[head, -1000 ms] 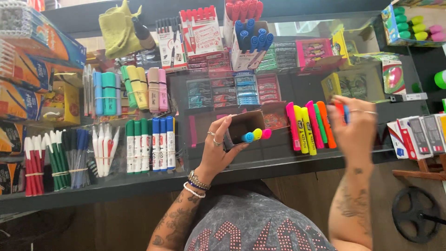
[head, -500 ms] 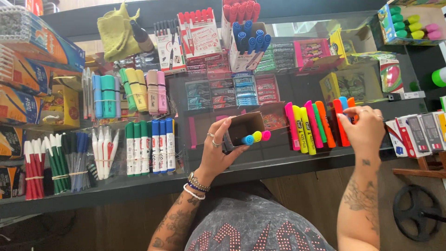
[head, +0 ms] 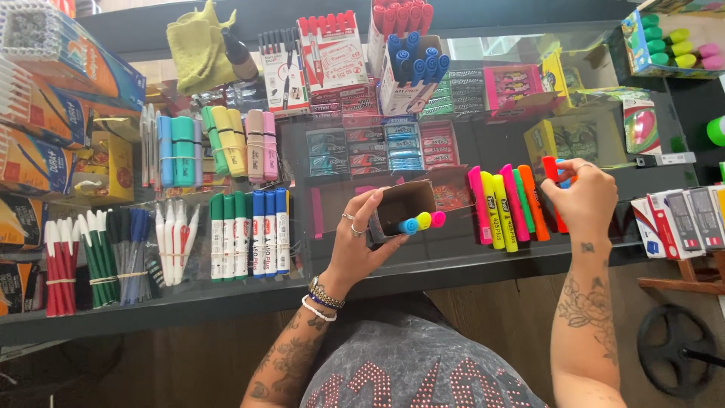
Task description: Organizing and packing various markers and highlighters into small cardboard boxes.
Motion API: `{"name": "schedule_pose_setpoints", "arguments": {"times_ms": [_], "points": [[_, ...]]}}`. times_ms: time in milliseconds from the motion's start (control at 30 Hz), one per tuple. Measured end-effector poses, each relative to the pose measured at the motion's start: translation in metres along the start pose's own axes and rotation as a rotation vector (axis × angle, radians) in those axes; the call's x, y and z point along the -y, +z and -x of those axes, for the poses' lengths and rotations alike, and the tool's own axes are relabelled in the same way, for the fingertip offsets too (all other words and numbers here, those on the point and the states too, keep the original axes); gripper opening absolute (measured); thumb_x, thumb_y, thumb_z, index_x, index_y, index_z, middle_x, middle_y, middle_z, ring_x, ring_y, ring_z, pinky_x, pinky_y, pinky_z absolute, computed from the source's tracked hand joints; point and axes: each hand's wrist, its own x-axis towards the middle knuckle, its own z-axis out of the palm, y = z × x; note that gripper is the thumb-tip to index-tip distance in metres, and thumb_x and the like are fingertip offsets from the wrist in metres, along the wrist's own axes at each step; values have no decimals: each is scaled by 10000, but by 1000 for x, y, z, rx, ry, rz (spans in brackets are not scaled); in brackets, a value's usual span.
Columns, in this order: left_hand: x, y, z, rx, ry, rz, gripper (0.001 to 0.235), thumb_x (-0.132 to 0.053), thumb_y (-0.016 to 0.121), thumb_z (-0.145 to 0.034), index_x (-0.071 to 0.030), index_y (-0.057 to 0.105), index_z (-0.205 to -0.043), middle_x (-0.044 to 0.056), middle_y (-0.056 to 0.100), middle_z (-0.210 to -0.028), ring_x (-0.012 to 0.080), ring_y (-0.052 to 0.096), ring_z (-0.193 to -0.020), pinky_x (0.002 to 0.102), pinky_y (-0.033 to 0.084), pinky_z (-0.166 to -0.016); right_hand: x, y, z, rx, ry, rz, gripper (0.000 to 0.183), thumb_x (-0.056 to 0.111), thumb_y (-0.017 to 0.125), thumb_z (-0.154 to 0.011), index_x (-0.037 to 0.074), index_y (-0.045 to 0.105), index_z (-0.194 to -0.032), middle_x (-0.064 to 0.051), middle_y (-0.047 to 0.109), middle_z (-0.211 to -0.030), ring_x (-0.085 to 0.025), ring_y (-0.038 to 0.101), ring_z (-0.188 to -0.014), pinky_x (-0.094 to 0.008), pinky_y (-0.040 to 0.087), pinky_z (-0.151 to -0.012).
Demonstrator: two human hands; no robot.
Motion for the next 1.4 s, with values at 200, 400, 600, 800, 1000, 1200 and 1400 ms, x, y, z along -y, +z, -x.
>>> {"name": "schedule_pose_setpoints", "arguments": {"times_ms": [200,400,600,800,1000,1200,1400], "points": [[1,1,0,0,3,8,854,-244,860,-1006,-212,322,-1667,195,534,-1528,375,589,-1410,507,577,-1152,16,-1,0,195,83,34,308,334,793,-941,176,802,-1205,9,817,-1010,-327,742,-1006,-522,579,-829],[-1,-1,-2,-2,19,5,854,-235,849,-1020,-205,308,-1680,197,537,-1529,379,583,-1417,525,566,-1169,31,-6,8,141,48,-13,214,390,761,-1054,187,801,-998,-60,639,-1115,-324,700,-1014,-536,546,-772],[0,0,-1,4,5,4,870,-240,862,-1007,-217,311,-1680,189,533,-1538,376,585,-1409,524,575,-1151,33,1,-3,251,147,59,346,473,797,-994,140,853,-1069,-36,806,-903,-349,761,-998,-538,582,-884],[-2,-3,-4,-12,26,-2,856,-259,840,-1031,-228,299,-1693,179,534,-1546,370,601,-1389,513,579,-1128,32,-30,8,-94,-47,-28,385,464,851,-922,132,875,-1115,-24,761,-797,-237,734,-751,-396,537,-740],[-5,-5,-7,-8,40,-20,851,-276,854,-1019,-198,316,-1675,176,561,-1523,355,619,-1360,507,559,-1144,111,-120,72,-153,-278,-939,242,8,641,-1235,-76,582,-1454,-212,628,-982,-199,632,-747,-243,477,-617],[-6,-5,-7,-11,36,0,849,-276,843,-1026,-211,309,-1682,172,568,-1542,351,619,-1373,495,567,-1147,199,-147,70,252,-835,-758,269,172,682,-1007,122,722,-1269,19,669,-791,-168,500,-664,-289,388,-651],[-3,-2,-8,1,55,-48,811,-350,803,-1049,-177,323,-1679,179,572,-1537,357,615,-1388,497,550,-1156,245,-111,44,401,-1167,-512,326,341,605,-1069,156,710,-1317,-55,634,-1220,-270,550,-1147,-413,451,-985]]}}
